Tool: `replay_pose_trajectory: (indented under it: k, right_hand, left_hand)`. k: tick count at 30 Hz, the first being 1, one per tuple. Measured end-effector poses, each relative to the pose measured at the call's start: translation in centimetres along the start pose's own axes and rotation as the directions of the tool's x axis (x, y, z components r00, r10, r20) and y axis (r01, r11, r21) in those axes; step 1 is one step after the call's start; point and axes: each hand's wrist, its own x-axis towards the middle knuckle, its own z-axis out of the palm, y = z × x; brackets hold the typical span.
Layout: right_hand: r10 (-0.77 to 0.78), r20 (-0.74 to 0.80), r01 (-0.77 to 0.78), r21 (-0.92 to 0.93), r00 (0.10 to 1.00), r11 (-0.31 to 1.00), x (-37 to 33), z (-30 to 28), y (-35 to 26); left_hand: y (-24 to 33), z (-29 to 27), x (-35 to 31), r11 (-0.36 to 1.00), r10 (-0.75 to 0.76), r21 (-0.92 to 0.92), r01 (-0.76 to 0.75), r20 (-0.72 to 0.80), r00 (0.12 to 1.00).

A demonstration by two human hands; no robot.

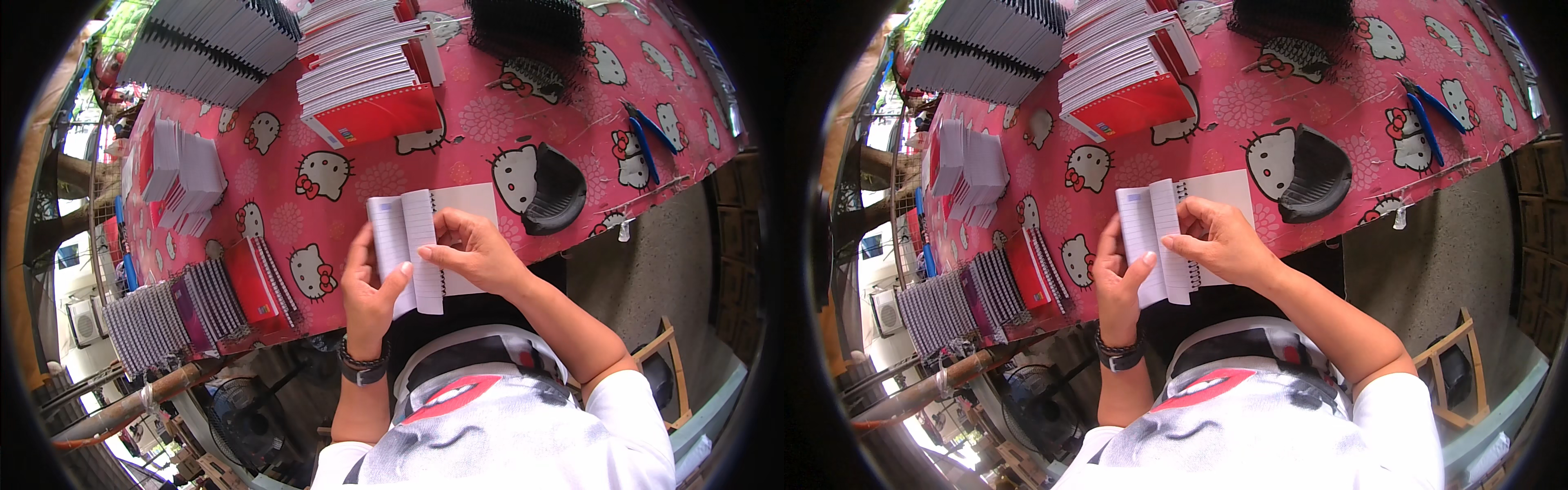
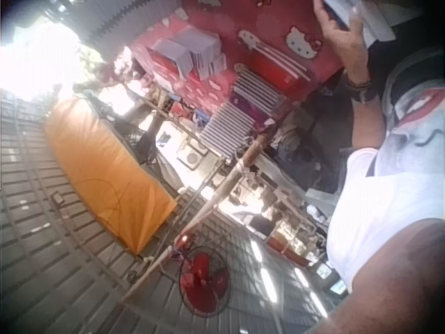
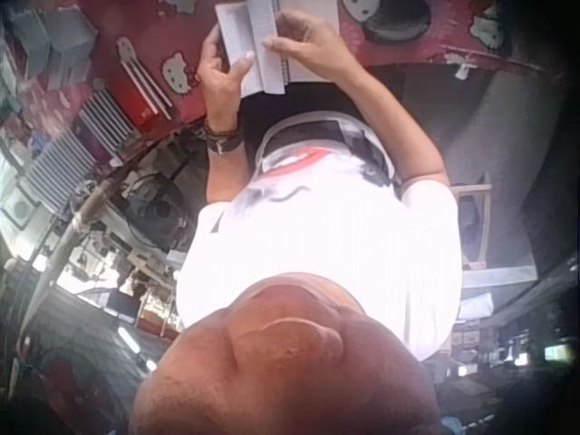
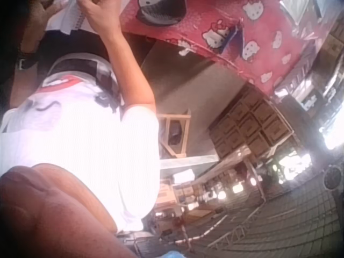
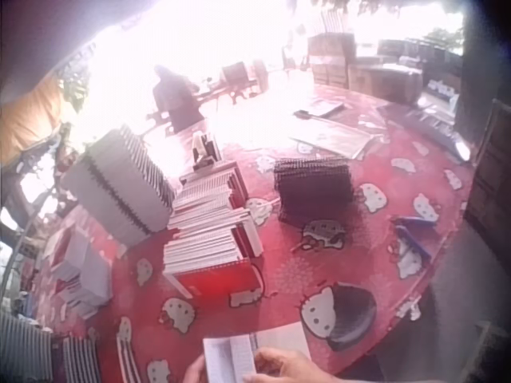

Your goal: The person aligns pre-punched paper with a plastic spiral coil and threads the coil through the holes by hand, then uses scissors to trim the excess.

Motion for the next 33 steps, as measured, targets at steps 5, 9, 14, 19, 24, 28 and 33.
replay_pose_trajectory:
  k: [5, 9, 14, 19, 24, 28, 33]
  right_hand:
    - [0.036, -0.003, -0.036, 0.037, 0.999, 0.999, -0.1, -0.2, 0.2]
    - [0.021, 0.006, -0.022, 0.056, 1.000, 0.998, 0.0, -0.2, -0.1]
    - [0.024, 0.019, -0.024, 0.032, 1.000, 0.999, 0.0, -0.2, -0.3]
    - [0.034, 0.032, -0.036, 0.054, 0.999, 0.998, 0.0, -0.3, -0.4]
    - [0.033, 0.041, -0.035, 0.049, 0.999, 0.998, 0.1, -0.4, -0.2]
    - [0.031, 0.041, -0.032, 0.039, 0.999, 0.999, 0.1, -0.5, -0.1]
    - [0.031, 0.039, -0.032, 0.025, 0.999, 0.999, 0.1, -0.4, -0.2]
  left_hand:
    - [1.9, 0.2, -0.1, 0.785, 0.284, 0.579, -0.221, -0.020, 0.959]
    - [1.5, 1.3, -0.1, 0.984, -0.105, 0.158, 0.079, 0.161, 0.981]
    - [1.1, 1.1, 0.1, 0.997, -0.061, 0.066, 0.050, 0.183, 0.981]
    - [1.1, 1.0, 0.1, 0.997, -0.074, 0.004, 0.075, 0.223, 0.972]
    - [1.1, 0.9, 0.0, 0.995, -0.092, -0.018, 0.098, 0.228, 0.969]
    - [1.1, 0.9, 0.1, 0.991, -0.095, -0.070, 0.115, 0.242, 0.966]
    - [0.9, 0.8, 0.0, 0.986, -0.095, -0.113, 0.125, 0.238, 0.967]
